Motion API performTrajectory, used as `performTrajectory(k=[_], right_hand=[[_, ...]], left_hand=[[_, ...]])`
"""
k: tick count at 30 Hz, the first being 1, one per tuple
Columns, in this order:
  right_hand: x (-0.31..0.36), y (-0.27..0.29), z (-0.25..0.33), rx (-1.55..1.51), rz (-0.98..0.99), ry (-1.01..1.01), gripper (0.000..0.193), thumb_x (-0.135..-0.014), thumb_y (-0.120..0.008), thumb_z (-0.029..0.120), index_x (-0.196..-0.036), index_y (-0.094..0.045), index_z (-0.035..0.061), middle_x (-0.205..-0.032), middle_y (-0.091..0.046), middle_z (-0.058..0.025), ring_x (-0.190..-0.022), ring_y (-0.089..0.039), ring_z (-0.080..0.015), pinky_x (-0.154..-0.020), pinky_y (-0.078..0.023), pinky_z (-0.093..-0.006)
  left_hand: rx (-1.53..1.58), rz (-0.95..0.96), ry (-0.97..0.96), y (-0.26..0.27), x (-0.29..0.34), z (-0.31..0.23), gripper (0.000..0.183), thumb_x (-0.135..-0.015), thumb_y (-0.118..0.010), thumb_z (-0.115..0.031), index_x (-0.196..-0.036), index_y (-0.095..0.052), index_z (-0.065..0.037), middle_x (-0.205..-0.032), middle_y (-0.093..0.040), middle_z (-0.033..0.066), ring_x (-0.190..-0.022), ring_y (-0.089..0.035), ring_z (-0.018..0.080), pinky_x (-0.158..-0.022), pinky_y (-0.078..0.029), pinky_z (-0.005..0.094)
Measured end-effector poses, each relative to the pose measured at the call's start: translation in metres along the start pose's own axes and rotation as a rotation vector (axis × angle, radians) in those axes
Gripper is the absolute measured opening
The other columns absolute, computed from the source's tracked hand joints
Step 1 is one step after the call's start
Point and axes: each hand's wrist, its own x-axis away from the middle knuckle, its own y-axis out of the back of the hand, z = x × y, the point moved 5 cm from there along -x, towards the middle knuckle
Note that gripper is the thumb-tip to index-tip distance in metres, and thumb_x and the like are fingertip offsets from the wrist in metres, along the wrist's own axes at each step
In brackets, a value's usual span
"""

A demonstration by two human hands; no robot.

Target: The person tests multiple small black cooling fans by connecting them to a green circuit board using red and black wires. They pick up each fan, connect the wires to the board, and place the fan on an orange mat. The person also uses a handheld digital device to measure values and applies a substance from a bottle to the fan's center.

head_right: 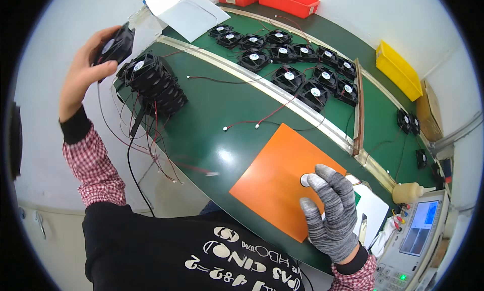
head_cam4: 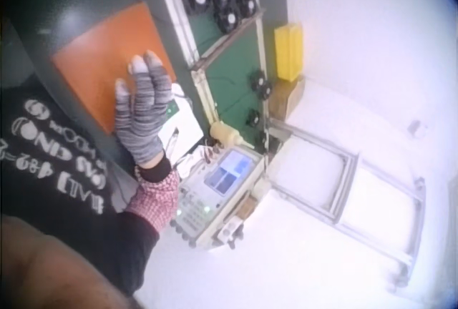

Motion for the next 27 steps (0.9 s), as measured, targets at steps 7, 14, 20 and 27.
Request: performTrajectory(k=[7, 14, 20, 27], right_hand=[[0.03, 0.013, -0.015, 0.09, 0.032, -0.089, 0.04, -0.087, -0.069, 0.005, -0.126, -0.061, 0.0069, -0.124, -0.061, -0.0176, -0.11, -0.062, -0.0339, -0.094, -0.051, -0.0416], [0.05, 0.029, -0.026, 0.124, -0.046, -0.175, 0.035, -0.088, -0.068, 0.005, -0.123, -0.062, 0.0067, -0.12, -0.062, -0.0162, -0.102, -0.065, -0.0299, -0.084, -0.054, -0.0383], [0.058, 0.022, -0.018, 0.14, 0.049, -0.056, 0.034, -0.083, -0.069, 0.004, -0.117, -0.066, 0.0067, -0.117, -0.062, -0.015, -0.101, -0.065, -0.0325, -0.084, -0.056, -0.0405], [0.112, 0.057, -0.037, 0.171, -0.145, -0.338, 0.036, -0.088, -0.072, 0.01, -0.122, -0.064, 0.0041, -0.119, -0.065, -0.0145, -0.104, -0.066, -0.0293, -0.089, -0.055, -0.039]], left_hand=[[-0.144, 0.12, 0.177, -0.026, -0.026, 0.074, 0.077, -0.077, -0.08, -0.03, -0.138, -0.049, 0.004, -0.126, -0.061, 0.0147, -0.117, -0.057, 0.0239, -0.102, -0.043, 0.0356], [-0.501, -0.209, -0.278, -0.11, 0.002, -0.058, 0.067, -0.077, -0.076, -0.009, -0.139, -0.051, 0.001, -0.139, -0.056, 0.0189, -0.129, -0.053, 0.0333, -0.108, -0.042, 0.0407], [-0.185, 0.345, -0.716, -0.342, -0.043, -0.157, 0.045, -0.072, -0.078, -0.009, -0.114, -0.063, -0.003, -0.107, -0.06, 0.0148, -0.104, -0.059, 0.0339, -0.087, -0.049, 0.0431], [-0.303, 0.205, -0.935, -0.428, -0.075, -0.134, 0.012, -0.073, -0.073, -0.016, -0.075, -0.065, -0.007, -0.089, -0.053, 0.0099, -0.092, -0.052, 0.0285, -0.078, -0.043, 0.0409]])
